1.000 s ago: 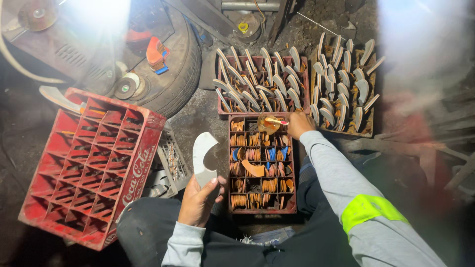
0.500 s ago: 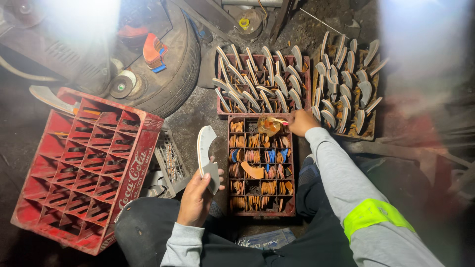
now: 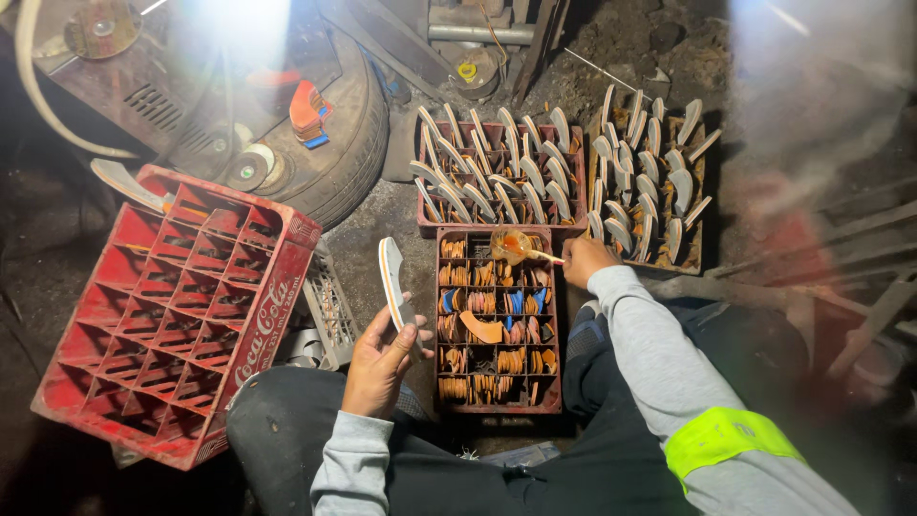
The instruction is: The person sits on the floor and applies glue to curved shoe parts using a toothbrush. They pick up each part from a crate, apply glue to the edges, and place the part into a red crate.
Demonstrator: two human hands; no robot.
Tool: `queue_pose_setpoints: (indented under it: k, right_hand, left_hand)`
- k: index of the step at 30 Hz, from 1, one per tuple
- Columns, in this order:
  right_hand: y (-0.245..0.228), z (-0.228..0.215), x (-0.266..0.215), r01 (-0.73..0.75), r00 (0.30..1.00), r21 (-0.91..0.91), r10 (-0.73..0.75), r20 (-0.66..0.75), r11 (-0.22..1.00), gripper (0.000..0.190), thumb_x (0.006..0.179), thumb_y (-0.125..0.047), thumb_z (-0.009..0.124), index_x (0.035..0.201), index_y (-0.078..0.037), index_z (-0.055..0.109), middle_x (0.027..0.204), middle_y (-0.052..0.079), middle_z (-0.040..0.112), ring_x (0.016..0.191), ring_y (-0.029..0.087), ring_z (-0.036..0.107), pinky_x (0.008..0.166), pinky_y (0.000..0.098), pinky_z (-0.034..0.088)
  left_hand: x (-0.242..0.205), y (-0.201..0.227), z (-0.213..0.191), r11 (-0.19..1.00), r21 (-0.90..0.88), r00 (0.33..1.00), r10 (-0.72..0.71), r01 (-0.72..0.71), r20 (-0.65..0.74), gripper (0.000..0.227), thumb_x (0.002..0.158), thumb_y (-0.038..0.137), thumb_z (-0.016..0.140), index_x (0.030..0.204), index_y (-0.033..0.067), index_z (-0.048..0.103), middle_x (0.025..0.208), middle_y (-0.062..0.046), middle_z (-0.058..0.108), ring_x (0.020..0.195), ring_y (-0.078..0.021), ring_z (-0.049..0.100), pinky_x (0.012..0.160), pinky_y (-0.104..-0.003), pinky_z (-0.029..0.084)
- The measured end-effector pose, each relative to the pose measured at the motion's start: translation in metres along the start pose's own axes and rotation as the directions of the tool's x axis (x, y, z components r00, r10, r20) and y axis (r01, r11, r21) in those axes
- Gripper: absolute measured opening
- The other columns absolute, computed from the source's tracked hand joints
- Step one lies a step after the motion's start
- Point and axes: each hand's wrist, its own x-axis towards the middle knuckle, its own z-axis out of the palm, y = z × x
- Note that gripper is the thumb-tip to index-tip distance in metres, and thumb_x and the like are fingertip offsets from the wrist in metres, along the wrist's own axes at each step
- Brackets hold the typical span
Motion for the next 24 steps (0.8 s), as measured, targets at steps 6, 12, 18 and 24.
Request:
queue_pose_setpoints:
  k: [6,12,18,24]
  right_hand:
    - [-0.011,-0.018,-0.02,0.213,0.923,-0.096,-0.168,0.345,0.972,0.017,0.084,-0.017,0.071,0.098,-0.016,0.08,0.096,0.01,0.078,0.091,0.029,0.073,0.085,0.0428,0.056]
    - [-0.044,-0.076,-0.088,0.338,0.863,0.457,-0.464,0.197,0.823,0.019,0.09,-0.017,0.069,0.106,-0.011,0.078,0.089,0.004,0.078,0.081,0.014,0.071,0.076,0.0312,0.055]
    - [-0.091,-0.08,-0.143,0.525,0.85,0.476,-0.463,-0.251,0.706,0.017,0.092,-0.014,0.067,0.107,-0.007,0.073,0.084,0.005,0.075,0.076,0.014,0.069,0.071,0.0317,0.054]
    - [-0.12,-0.057,-0.15,0.744,0.653,0.321,-0.535,-0.536,0.586,0.014,0.09,-0.008,0.068,0.102,-0.003,0.074,0.088,0.011,0.072,0.081,0.02,0.07,0.073,0.035,0.055]
  left_hand:
    - [0.001,-0.001,-0.005,1.0,-0.008,0.999,0.001,0.0,0.047,0.06,0.096,0.02,0.063,0.152,0.0061,0.045,0.12,-0.013,0.066,0.098,-0.0188,0.069,0.081,-0.035,0.061]
    - [-0.003,-0.004,0.006,0.988,-0.15,0.982,-0.02,0.049,0.19,0.053,0.104,0.026,0.057,0.147,-0.0027,0.046,0.118,-0.019,0.068,0.096,-0.0234,0.069,0.081,-0.037,0.058]
    - [-0.008,-0.008,0.034,0.954,-0.256,0.965,-0.095,0.158,0.245,0.055,0.101,0.032,0.054,0.146,0.0012,0.045,0.128,-0.017,0.066,0.113,-0.0273,0.068,0.095,-0.042,0.058]
    - [-0.011,-0.007,0.042,0.947,-0.286,0.955,-0.059,0.146,0.29,0.059,0.102,0.031,0.058,0.15,0.0015,0.042,0.132,-0.017,0.062,0.115,-0.028,0.066,0.097,-0.043,0.058]
